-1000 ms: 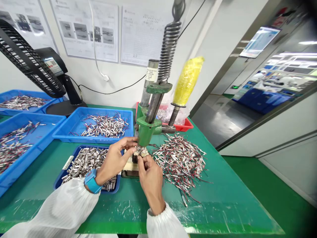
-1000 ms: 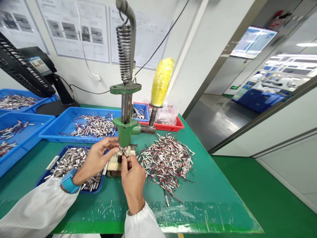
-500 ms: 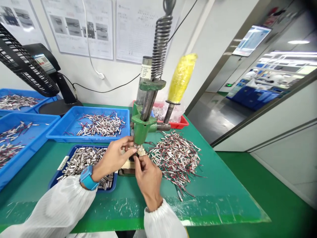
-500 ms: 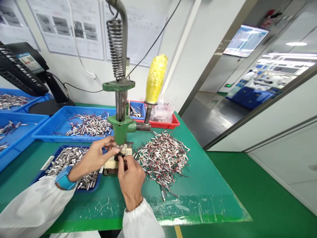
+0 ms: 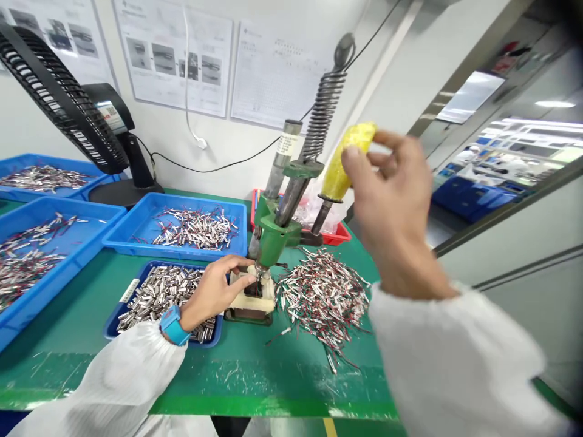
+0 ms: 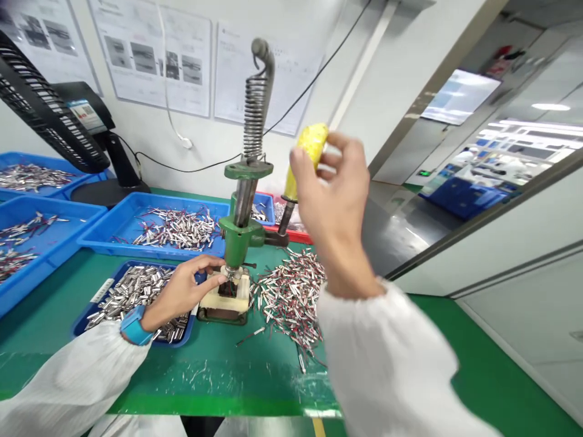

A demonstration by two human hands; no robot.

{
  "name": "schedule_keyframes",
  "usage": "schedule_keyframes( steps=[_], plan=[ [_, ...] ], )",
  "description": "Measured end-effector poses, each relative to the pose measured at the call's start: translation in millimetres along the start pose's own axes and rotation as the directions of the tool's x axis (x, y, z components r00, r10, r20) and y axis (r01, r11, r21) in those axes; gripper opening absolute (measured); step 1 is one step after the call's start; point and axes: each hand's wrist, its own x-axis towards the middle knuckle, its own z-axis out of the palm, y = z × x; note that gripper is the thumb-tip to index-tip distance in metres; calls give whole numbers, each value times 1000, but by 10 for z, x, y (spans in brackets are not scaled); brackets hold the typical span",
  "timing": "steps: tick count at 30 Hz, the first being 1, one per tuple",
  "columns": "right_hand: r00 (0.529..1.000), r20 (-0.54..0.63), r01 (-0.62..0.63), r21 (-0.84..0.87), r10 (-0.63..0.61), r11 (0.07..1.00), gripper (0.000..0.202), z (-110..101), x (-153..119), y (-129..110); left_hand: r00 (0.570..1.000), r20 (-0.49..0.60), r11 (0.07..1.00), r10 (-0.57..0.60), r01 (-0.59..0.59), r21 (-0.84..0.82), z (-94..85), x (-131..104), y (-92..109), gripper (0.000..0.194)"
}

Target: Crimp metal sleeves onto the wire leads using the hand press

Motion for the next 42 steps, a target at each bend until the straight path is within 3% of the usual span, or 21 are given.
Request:
schedule_keyframes(
  steps=[2,4,8,15,16,18,20,21,22,24,25,27,29,30,31,33,36,39,42],
  plan=[
    [996,70,66,-61,-61,996,52,-18,271,-47,1000,-7,1000,0,0,-1,5,-2,3,24],
    [989,84,132,-132,-122,982,50,-61,250,-64,1000,-16,1000,-2,2,0,11,-7,-7,24],
    [983,32,184,-186,-181,965,45,-243,-224,-40,1000,-20,1000,16,-16,-8,6,-22,-41,23],
    [983,-113,108,-264,-142,959,29,-644,-742,-11,998,-60,997,-18,14,-69,104,-10,-49,26],
    [989,-50,121,-263,-138,957,24,-651,-854,16,997,-66,995,-25,19,-94,135,8,-42,24],
    [962,242,184,-231,-127,955,18,-623,-1159,134,998,-46,986,-47,39,-164,181,60,-21,16],
    [818,563,286,-213,-122,934,19,-575,-1519,317,996,46,966,-82,90,-243,176,128,8,10],
    [745,656,347,-229,-119,909,23,-550,-1689,414,988,128,955,-89,121,-270,147,163,20,11],
    [709,695,405,-267,-117,874,28,-528,-1837,502,972,221,948,-84,147,-282,99,197,29,13],
    [685,716,498,-324,-136,804,37,-495,-2042,632,933,355,951,-57,160,-266,-53,263,24,15],
    [684,714,523,-333,-152,785,39,-487,-2098,671,935,350,962,-51,140,-233,-152,295,6,15],
    [692,699,521,-311,-180,795,39,-485,-2142,702,985,166,994,-49,64,-87,-374,349,-59,19],
    [721,671,438,-246,-174,865,31,-495,-2146,690,998,-69,992,0,9,128,-588,372,-154,28],
    [749,646,357,-209,-146,910,25,-497,-2148,672,994,-107,975,26,-1,221,-673,364,-205,28],
    [785,611,252,-173,-97,952,20,-494,-2153,649,997,-74,958,31,-8,288,-735,341,-252,25],
    [843,535,-8,-107,64,994,16,-468,-2172,587,994,110,931,-20,-22,364,-779,254,-326,17],
    [826,470,-337,-28,310,941,24,-379,-2192,476,947,304,865,-104,-65,498,-682,91,-355,18],
    [789,439,-490,27,430,871,31,-251,-2182,388,925,340,763,-168,-97,640,-545,-3,-313,17],
    [792,382,-548,99,477,830,30,-116,-2157,330,916,354,726,-186,-115,678,-489,-8,-284,12]
  ],
)
